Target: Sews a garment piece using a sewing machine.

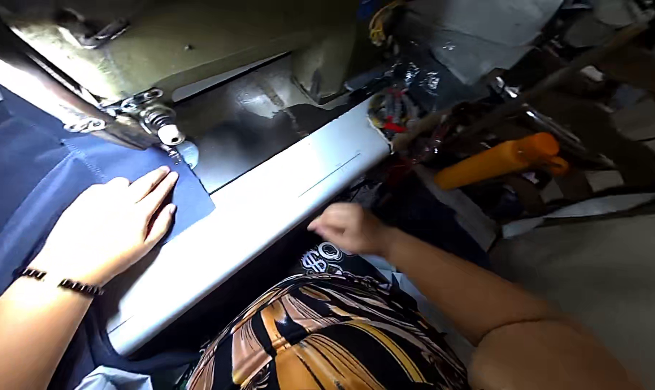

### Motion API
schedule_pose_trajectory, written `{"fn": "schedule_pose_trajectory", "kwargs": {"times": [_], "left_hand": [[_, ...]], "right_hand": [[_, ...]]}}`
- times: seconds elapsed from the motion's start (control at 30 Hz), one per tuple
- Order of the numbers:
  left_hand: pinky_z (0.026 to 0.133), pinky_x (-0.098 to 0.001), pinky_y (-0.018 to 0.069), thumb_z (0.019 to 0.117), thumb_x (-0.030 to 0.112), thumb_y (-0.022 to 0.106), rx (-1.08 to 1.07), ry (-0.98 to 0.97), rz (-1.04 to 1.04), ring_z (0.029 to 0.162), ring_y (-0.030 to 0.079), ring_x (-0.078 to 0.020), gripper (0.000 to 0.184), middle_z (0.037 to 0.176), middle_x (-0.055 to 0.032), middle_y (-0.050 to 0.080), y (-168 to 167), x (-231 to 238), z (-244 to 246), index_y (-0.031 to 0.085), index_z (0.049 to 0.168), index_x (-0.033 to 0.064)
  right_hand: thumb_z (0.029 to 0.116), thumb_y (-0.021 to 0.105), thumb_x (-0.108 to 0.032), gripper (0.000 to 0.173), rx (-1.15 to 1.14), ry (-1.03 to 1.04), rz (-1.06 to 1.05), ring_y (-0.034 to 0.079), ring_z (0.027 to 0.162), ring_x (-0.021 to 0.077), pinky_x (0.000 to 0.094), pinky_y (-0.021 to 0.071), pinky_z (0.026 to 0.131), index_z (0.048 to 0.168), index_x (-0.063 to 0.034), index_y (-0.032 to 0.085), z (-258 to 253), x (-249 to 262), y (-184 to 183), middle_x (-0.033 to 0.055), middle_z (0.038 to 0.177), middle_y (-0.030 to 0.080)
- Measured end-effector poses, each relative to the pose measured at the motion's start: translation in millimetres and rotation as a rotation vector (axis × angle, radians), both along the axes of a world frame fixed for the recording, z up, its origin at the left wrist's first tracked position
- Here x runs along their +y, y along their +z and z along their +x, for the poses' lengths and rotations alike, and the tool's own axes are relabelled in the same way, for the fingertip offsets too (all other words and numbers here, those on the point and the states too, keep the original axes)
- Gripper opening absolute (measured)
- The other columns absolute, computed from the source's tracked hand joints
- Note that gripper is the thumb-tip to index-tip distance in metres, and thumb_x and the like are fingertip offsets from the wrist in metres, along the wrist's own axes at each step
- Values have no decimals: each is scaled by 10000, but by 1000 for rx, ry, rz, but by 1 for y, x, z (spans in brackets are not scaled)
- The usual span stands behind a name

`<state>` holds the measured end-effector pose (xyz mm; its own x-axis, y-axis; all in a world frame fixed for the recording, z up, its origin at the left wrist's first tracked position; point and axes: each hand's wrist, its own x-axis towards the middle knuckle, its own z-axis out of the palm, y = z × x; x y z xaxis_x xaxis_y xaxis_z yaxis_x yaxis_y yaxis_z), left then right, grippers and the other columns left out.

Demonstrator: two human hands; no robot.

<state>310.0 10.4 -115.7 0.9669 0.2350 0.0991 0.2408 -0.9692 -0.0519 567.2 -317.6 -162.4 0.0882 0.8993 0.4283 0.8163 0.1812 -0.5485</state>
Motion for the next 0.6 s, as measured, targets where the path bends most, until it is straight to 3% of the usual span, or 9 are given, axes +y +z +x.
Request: {"fn": "schedule_pose_trajectory", "kwargs": {"times": [0.07,0.13,0.23,0.33,0.43,0.5,0.6], "left_hand": [[1016,-660,433,989,582,258,48,93,-85,1312,542,-472,785,1571,-160,475,0,-19,-7,490,1516,49],[1100,-678,381,983,650,266,28,134,-151,1442,415,-488,851,1598,-186,431,-5,-34,-14,461,1532,31],[1113,-701,327,995,648,260,-62,194,-211,1483,346,-484,827,1610,-174,416,-17,-41,-19,467,1532,53],[1179,-641,279,1041,537,315,-217,240,-250,1462,415,-421,661,1550,-132,512,-28,-39,-20,585,1449,93],[1146,-640,305,1058,458,330,-289,261,-261,1419,464,-411,575,1527,-144,529,-29,-33,-16,656,1368,100],[1120,-640,318,1054,445,343,-309,277,-266,1391,484,-414,560,1520,-134,540,-28,-31,-13,691,1317,95],[1090,-636,326,1049,436,365,-335,272,-256,1366,507,-401,540,1487,-129,574,-28,-31,-10,714,1282,96]], "right_hand": [[1012,562,-146,244,54,-354,-123,732,924,194,395,602,873,1060,-14,762,53,-28,6,113,1011,759],[1049,535,-179,280,89,-663,-309,722,1004,298,515,574,929,1158,-3,723,106,-54,18,180,1102,735],[1063,496,-124,284,131,-940,-539,608,1253,389,591,457,1073,1238,-27,698,158,-73,31,229,1311,649],[1051,489,-101,294,101,-1002,-695,535,1347,411,632,413,1097,1229,-79,722,177,-67,27,224,1384,613],[1014,570,-166,338,50,-1054,-852,551,1315,449,684,424,1056,1306,-37,681,186,-48,16,265,1386,595],[951,662,-212,341,0,-1178,-919,624,1198,475,714,481,931,1225,-13,696,182,-32,13,279,1273,655],[924,683,-207,312,-38,-1316,-1013,668,1095,487,694,518,823,1073,67,687,174,-14,14,300,1159,685]]}}
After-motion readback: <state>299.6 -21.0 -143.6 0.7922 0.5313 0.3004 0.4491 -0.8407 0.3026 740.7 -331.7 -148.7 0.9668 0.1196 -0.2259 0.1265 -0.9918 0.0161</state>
